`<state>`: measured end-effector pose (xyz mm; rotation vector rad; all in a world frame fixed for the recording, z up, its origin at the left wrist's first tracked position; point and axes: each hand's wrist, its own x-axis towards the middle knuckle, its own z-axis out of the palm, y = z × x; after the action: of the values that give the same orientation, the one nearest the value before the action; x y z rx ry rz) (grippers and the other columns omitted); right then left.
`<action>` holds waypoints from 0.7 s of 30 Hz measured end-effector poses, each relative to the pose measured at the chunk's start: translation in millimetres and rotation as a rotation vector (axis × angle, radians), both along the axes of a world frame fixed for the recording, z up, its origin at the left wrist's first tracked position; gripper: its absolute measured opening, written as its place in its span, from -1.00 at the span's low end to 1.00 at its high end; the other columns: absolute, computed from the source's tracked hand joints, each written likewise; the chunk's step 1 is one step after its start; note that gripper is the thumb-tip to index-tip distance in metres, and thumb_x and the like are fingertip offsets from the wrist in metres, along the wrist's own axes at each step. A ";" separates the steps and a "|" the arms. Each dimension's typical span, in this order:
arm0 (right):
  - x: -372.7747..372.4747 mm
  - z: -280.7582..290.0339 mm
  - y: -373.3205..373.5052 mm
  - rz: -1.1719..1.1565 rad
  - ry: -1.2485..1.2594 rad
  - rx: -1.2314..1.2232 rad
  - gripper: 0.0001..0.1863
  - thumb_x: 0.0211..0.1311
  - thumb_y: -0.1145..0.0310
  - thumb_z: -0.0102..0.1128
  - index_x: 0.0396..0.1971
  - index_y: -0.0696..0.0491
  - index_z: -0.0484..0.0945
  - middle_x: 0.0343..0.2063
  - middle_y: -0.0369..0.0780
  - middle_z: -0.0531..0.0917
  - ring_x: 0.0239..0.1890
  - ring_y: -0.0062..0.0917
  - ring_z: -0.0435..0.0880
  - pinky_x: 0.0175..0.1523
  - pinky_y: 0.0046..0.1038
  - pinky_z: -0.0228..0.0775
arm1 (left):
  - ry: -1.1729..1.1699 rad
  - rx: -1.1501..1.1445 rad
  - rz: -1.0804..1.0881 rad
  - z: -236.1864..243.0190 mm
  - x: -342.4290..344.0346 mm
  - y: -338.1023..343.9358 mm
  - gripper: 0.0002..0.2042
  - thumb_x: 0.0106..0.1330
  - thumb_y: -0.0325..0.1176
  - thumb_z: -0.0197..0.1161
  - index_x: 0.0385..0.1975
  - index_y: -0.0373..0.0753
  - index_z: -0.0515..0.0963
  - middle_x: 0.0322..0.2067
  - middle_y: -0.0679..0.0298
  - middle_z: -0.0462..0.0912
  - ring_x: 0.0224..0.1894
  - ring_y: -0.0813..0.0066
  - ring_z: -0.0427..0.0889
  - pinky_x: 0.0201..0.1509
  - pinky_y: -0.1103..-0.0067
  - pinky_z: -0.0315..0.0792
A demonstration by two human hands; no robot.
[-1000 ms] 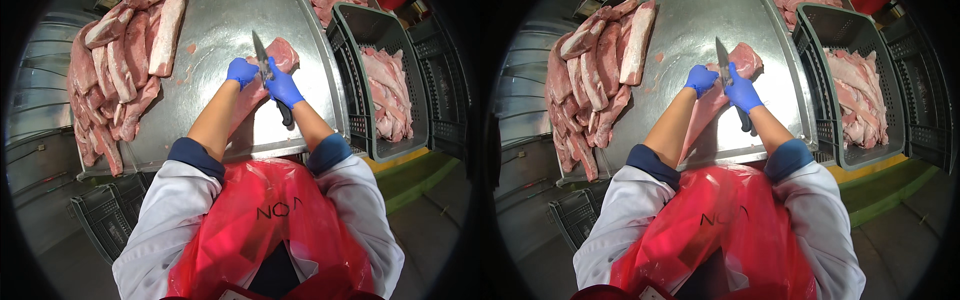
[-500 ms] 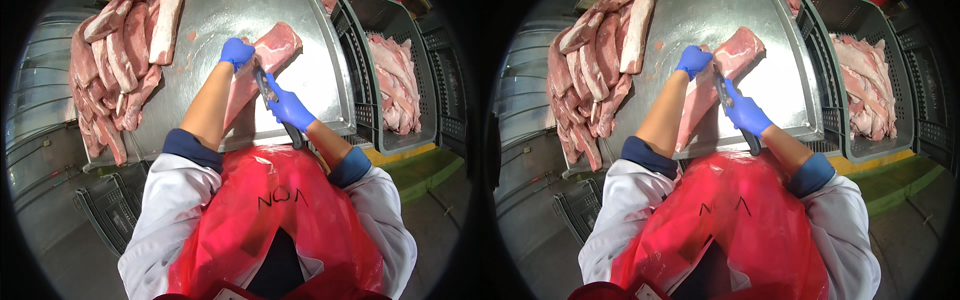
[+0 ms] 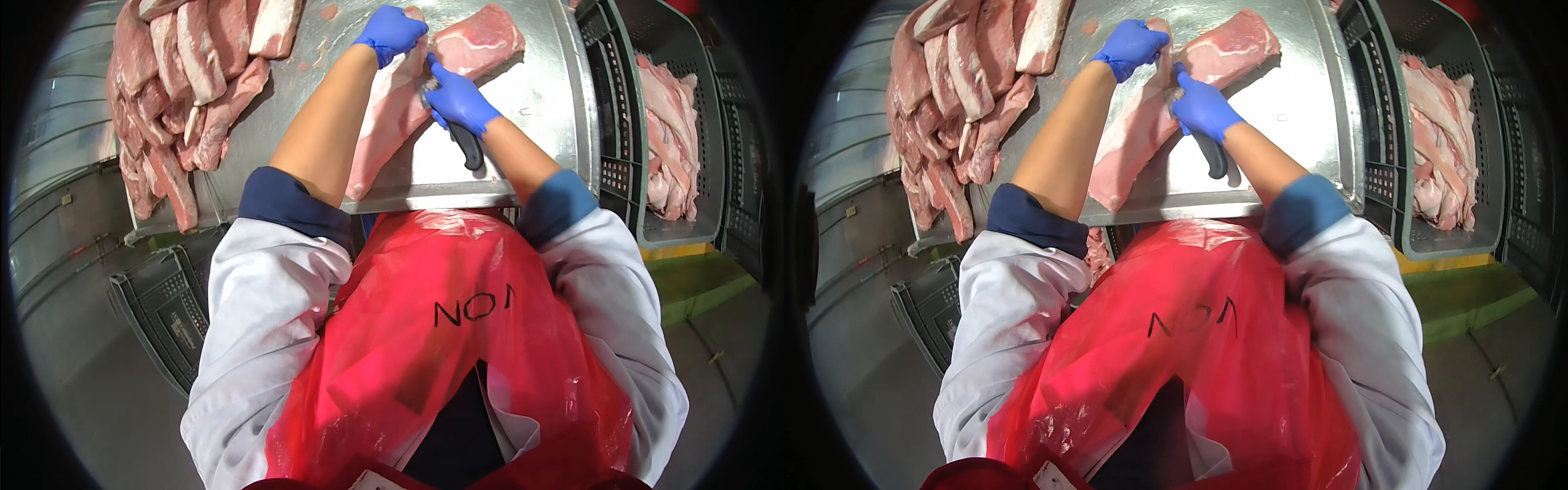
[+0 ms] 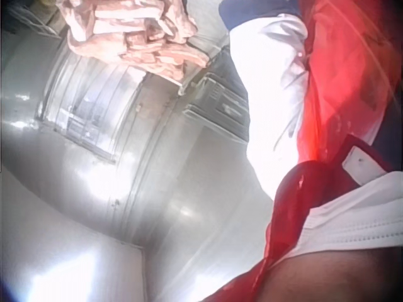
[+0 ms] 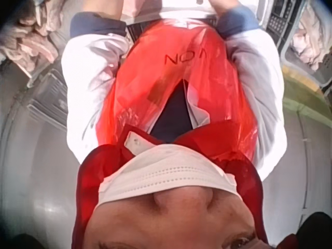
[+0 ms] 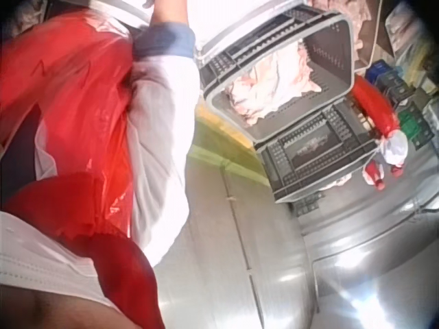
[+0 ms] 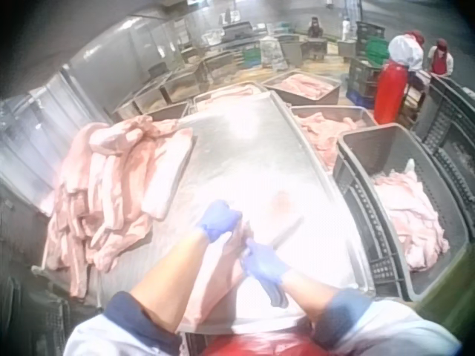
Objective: The person uses a knife to trim fat and cut large pieces of raw meat on a stainless steel table. They repeatedly pick up meat, trim it, and place the trimmed portions into a nearby bin while wearing blue gloves and a red apron.
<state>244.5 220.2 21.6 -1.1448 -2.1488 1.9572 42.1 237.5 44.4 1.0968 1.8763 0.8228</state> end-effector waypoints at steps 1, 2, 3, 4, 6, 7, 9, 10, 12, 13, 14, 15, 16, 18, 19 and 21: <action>4.6 -6.8 -9.6 0.015 -0.001 0.030 -0.20 0.29 0.42 -0.03 0.54 -0.01 -0.03 -0.45 -0.10 0.67 -0.55 -0.44 0.67 -0.40 -0.41 0.57 | 0.032 0.010 0.011 -9.3 -13.4 0.5 -0.78 0.13 -0.33 0.29 -0.47 -0.42 0.66 -0.56 0.21 0.63 -0.50 0.50 0.59 -0.43 0.58 0.44; 19.5 2.5 -23.8 0.078 -0.004 -0.015 -0.19 0.29 0.41 -0.04 0.55 -0.06 -0.06 -0.43 -0.09 0.67 -0.55 -0.43 0.67 -0.40 -0.41 0.57 | -0.040 0.006 0.039 -20.9 -34.4 -4.9 -0.77 0.15 -0.32 0.30 -0.43 -0.42 0.67 -0.55 0.21 0.63 -0.50 0.51 0.58 -0.40 0.59 0.46; 40.2 15.7 -38.2 0.135 -0.013 -0.056 -0.17 0.29 0.41 -0.05 0.56 -0.11 -0.09 -0.41 -0.08 0.67 -0.56 -0.43 0.67 -0.40 -0.42 0.58 | -0.100 0.004 0.077 -26.7 -43.5 -9.6 -0.75 0.17 -0.28 0.32 -0.40 -0.41 0.67 -0.53 0.22 0.64 -0.50 0.51 0.58 -0.40 0.59 0.47; 51.4 14.0 -45.4 0.144 -0.009 -0.078 -0.16 0.31 0.40 -0.06 0.57 -0.19 -0.13 -0.38 -0.07 0.67 -0.56 -0.43 0.66 -0.40 -0.41 0.57 | -0.158 0.006 0.101 -29.6 -47.5 -9.5 -0.72 0.19 -0.24 0.34 -0.37 -0.40 0.67 -0.51 0.22 0.65 -0.50 0.51 0.58 -0.39 0.59 0.48; 31.4 1.0 -37.4 0.095 0.035 -0.009 -0.17 0.31 0.41 -0.03 0.56 -0.25 -0.08 -0.48 -0.15 0.64 -0.60 -0.50 0.62 -0.42 -0.45 0.56 | 0.136 0.064 -0.110 -35.1 -48.2 -11.0 -0.73 0.23 -0.22 0.34 -0.36 -0.36 0.67 -0.50 0.16 0.66 -0.47 0.44 0.61 -0.37 0.53 0.50; 15.7 -4.9 -27.6 0.064 0.057 0.031 -0.17 0.31 0.42 -0.02 0.56 -0.28 -0.06 -0.54 -0.18 0.63 -0.62 -0.54 0.60 -0.43 -0.47 0.55 | 0.489 0.135 -0.344 -34.0 -48.4 -7.4 -0.76 0.25 -0.24 0.31 -0.37 -0.33 0.67 -0.51 0.10 0.66 -0.45 0.36 0.64 -0.36 0.46 0.50; -3.0 -7.9 -17.1 0.100 0.019 0.134 -0.19 0.33 0.38 -0.02 0.56 -0.26 -0.06 -0.49 -0.13 0.65 -0.61 -0.48 0.62 -0.42 -0.41 0.55 | 0.572 0.151 -0.380 -23.1 -50.6 -6.4 -0.80 0.26 -0.27 0.29 -0.40 -0.30 0.66 -0.55 0.04 0.65 -0.47 0.29 0.65 -0.38 0.40 0.50; 4.8 -14.8 -19.9 0.120 0.017 0.160 -0.19 0.35 0.35 -0.01 0.56 -0.24 -0.08 -0.46 -0.09 0.66 -0.60 -0.43 0.63 -0.40 -0.37 0.56 | 0.293 0.098 -0.193 -18.8 -48.3 -5.2 -0.80 0.26 -0.27 0.29 -0.43 -0.29 0.66 -0.59 0.06 0.63 -0.51 0.30 0.64 -0.40 0.40 0.49; 26.3 0.5 -35.8 0.213 -0.022 0.116 -0.20 0.36 0.34 -0.02 0.56 -0.25 -0.07 -0.44 -0.07 0.68 -0.60 -0.40 0.64 -0.37 -0.36 0.60 | 0.529 0.160 -0.332 -21.4 -74.3 -21.2 -0.80 0.24 -0.32 0.27 -0.52 -0.33 0.64 -0.63 0.13 0.60 -0.58 0.40 0.58 -0.47 0.44 0.44; 40.5 11.3 -44.3 0.246 -0.037 0.037 -0.21 0.37 0.37 -0.05 0.56 -0.28 -0.07 -0.47 -0.10 0.68 -0.61 -0.44 0.64 -0.39 -0.39 0.60 | 0.272 0.129 -0.185 -17.3 -76.0 -24.0 -0.80 0.24 -0.32 0.27 -0.53 -0.33 0.64 -0.64 0.15 0.60 -0.58 0.42 0.57 -0.47 0.45 0.43; 38.9 8.3 -44.1 0.245 -0.013 0.045 -0.21 0.38 0.37 -0.05 0.56 -0.30 -0.08 -0.48 -0.11 0.68 -0.62 -0.46 0.63 -0.41 -0.40 0.59 | 0.015 0.100 -0.050 -5.9 -69.7 -25.5 -0.79 0.24 -0.33 0.27 -0.54 -0.34 0.64 -0.64 0.17 0.60 -0.58 0.44 0.56 -0.48 0.46 0.42; 38.0 3.6 -44.8 0.238 0.008 0.049 -0.21 0.39 0.37 -0.05 0.56 -0.32 -0.10 -0.49 -0.13 0.67 -0.62 -0.48 0.62 -0.43 -0.40 0.58 | -0.244 0.064 0.078 6.1 -58.9 -27.8 -0.79 0.23 -0.33 0.27 -0.55 -0.34 0.64 -0.64 0.19 0.60 -0.59 0.46 0.55 -0.49 0.46 0.40; 23.0 -1.7 -36.9 0.222 -0.002 0.043 -0.20 0.39 0.37 -0.05 0.56 -0.32 -0.10 -0.50 -0.14 0.67 -0.62 -0.49 0.62 -0.43 -0.41 0.58 | -0.242 0.097 0.078 21.2 -44.7 -30.3 -0.79 0.24 -0.32 0.29 -0.55 -0.33 0.64 -0.63 0.23 0.60 -0.59 0.49 0.55 -0.50 0.50 0.37; -22.1 -9.5 -17.4 0.200 -0.008 0.040 -0.19 0.39 0.36 -0.04 0.56 -0.34 -0.12 -0.51 -0.16 0.66 -0.63 -0.50 0.61 -0.44 -0.41 0.57 | -0.176 0.133 0.059 40.2 -31.3 -29.9 -0.78 0.24 -0.32 0.28 -0.55 -0.35 0.64 -0.63 0.22 0.60 -0.59 0.50 0.54 -0.50 0.52 0.37; -18.8 -6.8 -22.0 0.214 -0.014 0.034 -0.19 0.38 0.35 -0.03 0.56 -0.34 -0.12 -0.52 -0.15 0.65 -0.63 -0.50 0.61 -0.43 -0.41 0.57 | -0.141 0.151 0.057 45.5 -30.1 -32.3 -0.78 0.25 -0.32 0.28 -0.55 -0.35 0.64 -0.63 0.22 0.60 -0.59 0.51 0.54 -0.51 0.53 0.37; -1.8 8.5 -40.5 0.266 -0.025 0.017 -0.19 0.37 0.33 -0.01 0.56 -0.34 -0.11 -0.53 -0.15 0.64 -0.64 -0.49 0.60 -0.41 -0.40 0.57 | -0.242 0.189 0.139 47.5 -47.3 -43.7 -0.80 0.24 -0.35 0.30 -0.54 -0.35 0.62 -0.63 0.22 0.58 -0.59 0.52 0.53 -0.51 0.54 0.36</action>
<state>242.7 179.8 30.1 -0.9256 -2.4369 2.0253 -5.2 193.8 92.0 0.9379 1.7107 1.1779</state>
